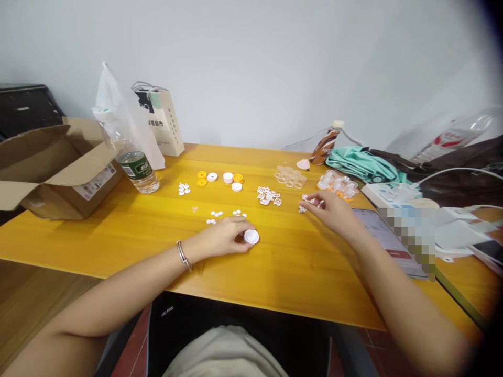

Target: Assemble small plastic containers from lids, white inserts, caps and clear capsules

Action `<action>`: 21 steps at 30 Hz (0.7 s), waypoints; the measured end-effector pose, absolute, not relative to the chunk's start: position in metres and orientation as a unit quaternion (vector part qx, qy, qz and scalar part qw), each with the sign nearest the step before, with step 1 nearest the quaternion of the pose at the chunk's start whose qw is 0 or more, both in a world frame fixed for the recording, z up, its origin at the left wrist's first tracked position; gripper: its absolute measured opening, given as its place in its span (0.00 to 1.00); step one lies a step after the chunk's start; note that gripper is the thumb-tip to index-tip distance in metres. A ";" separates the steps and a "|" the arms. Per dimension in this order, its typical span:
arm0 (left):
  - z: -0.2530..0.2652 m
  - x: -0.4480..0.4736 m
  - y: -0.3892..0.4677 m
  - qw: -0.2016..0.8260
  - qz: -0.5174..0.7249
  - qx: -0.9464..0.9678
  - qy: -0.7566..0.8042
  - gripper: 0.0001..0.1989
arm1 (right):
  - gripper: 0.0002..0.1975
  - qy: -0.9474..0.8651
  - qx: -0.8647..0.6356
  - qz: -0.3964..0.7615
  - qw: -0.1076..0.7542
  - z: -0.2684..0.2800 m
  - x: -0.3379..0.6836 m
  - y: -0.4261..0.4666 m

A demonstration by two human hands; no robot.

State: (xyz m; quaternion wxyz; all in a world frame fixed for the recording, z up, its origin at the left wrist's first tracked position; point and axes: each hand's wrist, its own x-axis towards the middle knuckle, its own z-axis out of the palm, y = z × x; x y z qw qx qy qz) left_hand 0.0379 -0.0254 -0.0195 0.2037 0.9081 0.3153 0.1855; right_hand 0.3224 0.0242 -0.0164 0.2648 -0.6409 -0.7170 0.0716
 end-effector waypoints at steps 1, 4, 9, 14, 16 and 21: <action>-0.019 0.038 -0.026 0.204 0.184 0.909 0.314 0.11 | 0.17 -0.724 -0.648 0.047 0.232 -0.019 0.329 0.027; -0.020 0.039 -0.026 0.196 0.200 0.901 0.331 0.16 | 0.19 -0.739 -0.651 0.022 0.172 -0.030 0.334 0.031; -0.023 0.043 -0.005 0.178 0.256 0.867 0.390 0.14 | 0.12 -0.759 -0.635 0.040 0.142 -0.039 0.327 0.033; -0.023 0.062 0.037 0.089 0.237 0.898 0.360 0.10 | 0.07 -0.775 -0.613 0.033 0.150 -0.037 0.325 0.036; -0.025 0.073 0.051 0.070 0.228 0.904 0.354 0.09 | 0.06 -0.778 -0.607 0.031 0.157 -0.035 0.323 0.034; -0.034 0.095 0.069 0.080 0.223 0.907 0.348 0.06 | 0.05 -0.770 -0.612 0.043 0.174 -0.028 0.321 0.029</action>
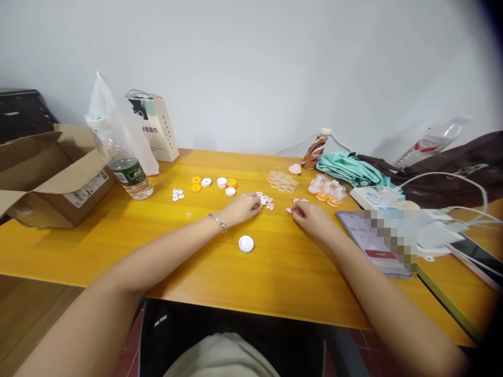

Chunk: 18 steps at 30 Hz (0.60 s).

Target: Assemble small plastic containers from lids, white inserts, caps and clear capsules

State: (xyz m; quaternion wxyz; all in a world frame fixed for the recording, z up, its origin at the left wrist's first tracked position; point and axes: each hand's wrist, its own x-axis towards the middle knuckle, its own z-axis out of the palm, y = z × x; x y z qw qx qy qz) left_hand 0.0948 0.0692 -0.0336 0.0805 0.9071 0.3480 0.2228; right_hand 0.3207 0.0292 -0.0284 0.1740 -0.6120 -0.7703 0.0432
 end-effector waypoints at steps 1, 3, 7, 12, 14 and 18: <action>-0.035 0.096 0.069 0.080 0.225 0.907 0.347 0.07 | 0.05 -0.767 -0.615 0.052 0.177 -0.027 0.321 0.028; -0.035 0.094 0.064 0.090 0.230 0.907 0.343 0.07 | 0.05 -0.760 -0.617 0.077 0.189 -0.023 0.323 0.027; -0.032 0.081 0.048 0.169 0.225 0.896 0.343 0.06 | 0.05 -0.751 -0.602 0.138 0.234 -0.018 0.319 0.021; -0.025 0.066 0.031 0.310 0.230 0.847 0.365 0.06 | 0.08 -0.725 -0.551 0.277 0.306 -0.017 0.297 0.010; -0.022 0.062 0.027 0.357 0.257 0.816 0.376 0.08 | 0.10 -0.704 -0.532 0.342 0.323 -0.017 0.288 0.006; -0.016 0.052 0.019 0.442 0.321 0.752 0.369 0.10 | 0.12 -0.664 -0.512 0.415 0.352 -0.019 0.278 0.001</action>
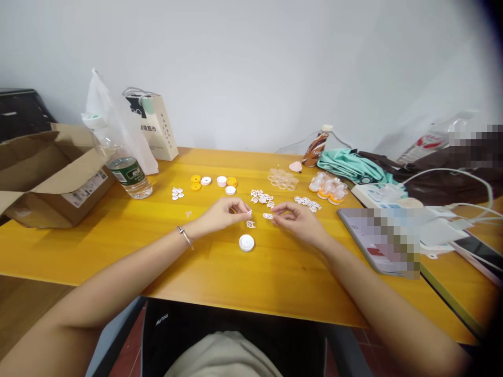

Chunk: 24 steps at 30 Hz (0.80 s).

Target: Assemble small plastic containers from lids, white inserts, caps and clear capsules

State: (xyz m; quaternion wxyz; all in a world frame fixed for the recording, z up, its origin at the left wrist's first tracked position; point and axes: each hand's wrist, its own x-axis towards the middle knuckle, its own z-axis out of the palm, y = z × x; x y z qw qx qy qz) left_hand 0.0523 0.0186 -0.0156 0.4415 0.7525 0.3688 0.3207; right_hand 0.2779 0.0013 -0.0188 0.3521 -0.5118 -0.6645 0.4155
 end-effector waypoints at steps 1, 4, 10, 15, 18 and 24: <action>-0.015 0.050 0.017 0.463 0.330 0.740 0.358 0.10 | 0.12 -0.655 -0.508 0.426 0.362 -0.019 0.277 0.001; -0.014 0.043 0.012 0.501 0.345 0.719 0.336 0.10 | 0.13 -0.636 -0.491 0.449 0.392 -0.021 0.273 -0.001; -0.012 0.041 0.009 0.514 0.393 0.695 0.313 0.13 | 0.11 -0.638 -0.444 0.446 0.444 -0.022 0.263 -0.006; -0.012 0.045 0.002 0.499 0.393 0.711 0.301 0.14 | 0.10 -0.626 -0.412 0.483 0.453 -0.023 0.251 -0.015; -0.014 0.048 -0.002 0.487 0.399 0.719 0.295 0.14 | 0.10 -0.614 -0.388 0.512 0.459 -0.023 0.245 -0.020; -0.012 0.049 -0.008 0.374 0.446 0.763 0.283 0.11 | 0.10 -0.590 -0.358 0.538 0.483 -0.023 0.243 -0.023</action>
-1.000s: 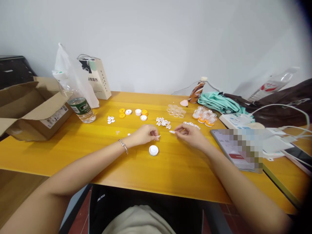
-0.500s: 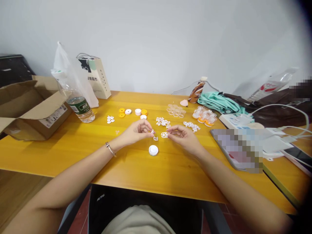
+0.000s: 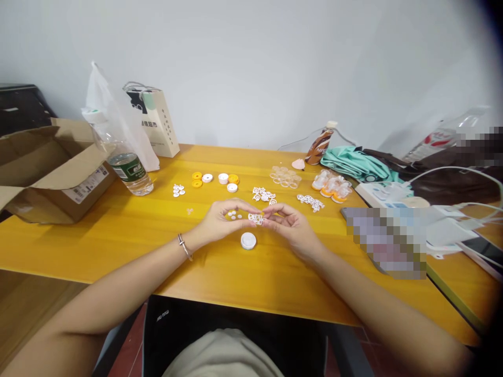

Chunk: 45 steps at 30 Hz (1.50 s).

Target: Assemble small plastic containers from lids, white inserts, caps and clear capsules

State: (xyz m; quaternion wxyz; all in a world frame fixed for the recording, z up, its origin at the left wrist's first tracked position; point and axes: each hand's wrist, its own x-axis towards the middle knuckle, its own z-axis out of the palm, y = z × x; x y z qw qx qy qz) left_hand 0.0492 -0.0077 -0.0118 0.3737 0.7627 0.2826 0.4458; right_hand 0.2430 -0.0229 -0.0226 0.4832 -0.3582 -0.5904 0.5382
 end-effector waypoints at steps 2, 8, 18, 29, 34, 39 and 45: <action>-0.012 0.050 -0.009 0.354 0.446 0.774 0.278 0.11 | 0.11 -0.586 -0.355 0.540 0.489 -0.024 0.244 -0.022; -0.017 0.055 -0.011 0.294 0.442 0.792 0.302 0.10 | 0.13 -0.589 -0.343 0.540 0.495 -0.028 0.242 -0.021; -0.019 0.054 -0.009 0.279 0.445 0.803 0.281 0.09 | 0.14 -0.584 -0.348 0.527 0.509 -0.028 0.243 -0.021; -0.020 0.059 -0.016 0.300 0.443 0.785 0.313 0.09 | 0.13 -0.561 -0.371 0.539 0.506 -0.029 0.238 -0.022; -0.022 0.060 -0.016 0.314 0.424 0.791 0.310 0.09 | 0.12 -0.551 -0.392 0.581 0.452 -0.036 0.235 -0.023; -0.026 0.059 -0.011 0.412 0.424 0.740 0.322 0.12 | 0.10 -0.552 -0.398 0.571 0.459 -0.038 0.235 -0.022; -0.029 0.061 -0.007 0.503 0.376 0.687 0.365 0.12 | 0.09 -0.578 -0.403 0.551 0.447 -0.032 0.236 -0.026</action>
